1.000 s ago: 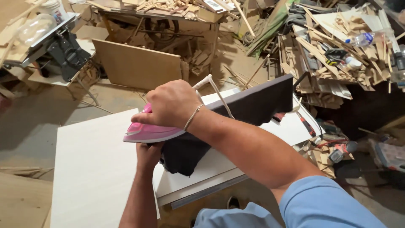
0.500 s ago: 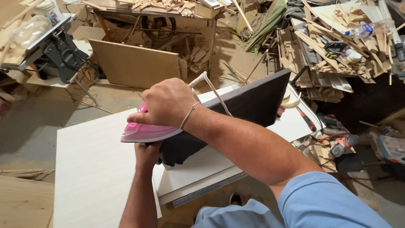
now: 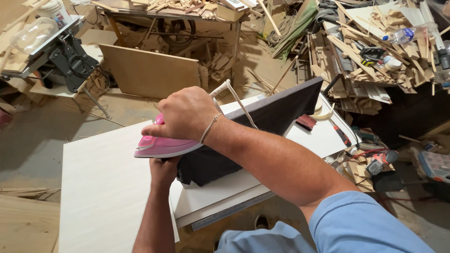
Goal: Ironing a piece of black fabric onto a white board on a workbench
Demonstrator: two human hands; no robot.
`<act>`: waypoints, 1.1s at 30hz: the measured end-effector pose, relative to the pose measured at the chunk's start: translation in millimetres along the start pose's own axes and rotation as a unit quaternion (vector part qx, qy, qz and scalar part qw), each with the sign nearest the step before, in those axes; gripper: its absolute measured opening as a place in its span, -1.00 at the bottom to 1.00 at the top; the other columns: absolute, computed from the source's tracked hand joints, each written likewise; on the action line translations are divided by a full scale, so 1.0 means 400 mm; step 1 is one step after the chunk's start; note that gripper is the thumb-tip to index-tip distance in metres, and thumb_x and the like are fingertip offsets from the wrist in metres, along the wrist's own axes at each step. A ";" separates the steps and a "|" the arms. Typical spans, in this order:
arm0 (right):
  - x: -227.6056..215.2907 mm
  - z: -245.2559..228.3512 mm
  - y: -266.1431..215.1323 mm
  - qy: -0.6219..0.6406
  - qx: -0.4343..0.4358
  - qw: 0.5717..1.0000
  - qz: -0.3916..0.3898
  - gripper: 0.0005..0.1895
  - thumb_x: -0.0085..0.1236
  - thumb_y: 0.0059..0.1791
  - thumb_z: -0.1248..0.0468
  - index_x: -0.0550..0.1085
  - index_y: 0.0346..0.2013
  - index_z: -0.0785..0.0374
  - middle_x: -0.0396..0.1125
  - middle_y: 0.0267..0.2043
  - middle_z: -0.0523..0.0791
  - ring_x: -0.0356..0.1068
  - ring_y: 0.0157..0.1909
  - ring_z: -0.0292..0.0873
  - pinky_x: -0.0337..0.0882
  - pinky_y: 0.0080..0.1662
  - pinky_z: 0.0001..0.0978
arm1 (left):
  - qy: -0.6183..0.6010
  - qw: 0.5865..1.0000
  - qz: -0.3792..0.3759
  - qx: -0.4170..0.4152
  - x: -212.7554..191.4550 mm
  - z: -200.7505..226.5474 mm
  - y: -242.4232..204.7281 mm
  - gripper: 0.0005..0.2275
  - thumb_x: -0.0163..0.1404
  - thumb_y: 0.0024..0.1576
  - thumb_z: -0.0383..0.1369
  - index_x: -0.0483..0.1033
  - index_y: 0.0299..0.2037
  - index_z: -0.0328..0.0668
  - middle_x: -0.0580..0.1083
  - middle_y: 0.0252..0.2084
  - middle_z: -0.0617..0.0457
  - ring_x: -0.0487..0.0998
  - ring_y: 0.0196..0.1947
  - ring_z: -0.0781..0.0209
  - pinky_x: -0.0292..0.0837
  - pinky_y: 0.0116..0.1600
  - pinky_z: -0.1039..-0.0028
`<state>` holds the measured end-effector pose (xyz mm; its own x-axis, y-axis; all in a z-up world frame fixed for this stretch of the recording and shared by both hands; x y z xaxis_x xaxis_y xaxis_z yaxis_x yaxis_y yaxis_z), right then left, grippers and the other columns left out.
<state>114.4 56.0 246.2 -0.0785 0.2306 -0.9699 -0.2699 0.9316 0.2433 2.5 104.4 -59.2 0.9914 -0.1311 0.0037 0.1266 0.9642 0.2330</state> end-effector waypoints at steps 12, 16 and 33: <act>-0.002 0.000 0.002 0.005 0.004 1.000 -0.020 -0.21 -0.23 -0.19 -0.51 0.57 -0.38 0.11 0.48 -0.41 -0.01 0.53 -0.20 0.13 0.44 -0.16 -0.03 | 0.003 1.000 0.006 0.000 -0.007 0.019 -0.008 -0.91 0.26 -0.06 -0.46 0.63 -0.41 -0.27 0.50 -0.52 -0.10 0.44 -0.38 0.19 0.40 -0.13 0.19; -0.008 -0.002 0.000 0.004 0.004 1.000 -0.013 -0.22 -0.22 -0.17 -0.49 0.58 -0.38 0.11 0.47 -0.43 -0.01 0.53 -0.21 0.13 0.44 -0.16 -0.05 | 0.005 1.000 0.008 -0.001 -0.003 0.029 -0.001 -0.92 0.25 -0.05 -0.46 0.62 -0.43 -0.27 0.49 -0.53 -0.09 0.43 -0.39 0.19 0.39 -0.15 0.20; -0.029 0.091 -0.017 -0.048 0.024 0.998 -0.038 -0.29 -0.21 -0.16 -0.48 0.60 -0.36 -0.02 0.50 -0.40 -0.06 0.54 -0.14 0.08 0.45 -0.12 -0.07 | 0.011 1.000 0.013 0.009 -0.017 0.034 0.012 -0.93 0.25 -0.06 -0.47 0.61 -0.48 -0.23 0.47 -0.60 -0.03 0.41 -0.42 0.25 0.41 -0.19 0.30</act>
<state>152.2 57.2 255.6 0.0325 0.1827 -0.9826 -0.2258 0.9591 0.1709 -4.0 106.8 -45.0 0.9948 -0.1015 -0.0123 0.1013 0.9630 0.2498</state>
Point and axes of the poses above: each hand's wrist, its own y-axis towards the middle knuckle, its own x-axis out of the palm, z = x × y, the point moved 4 cm from there along y, towards the middle knuckle
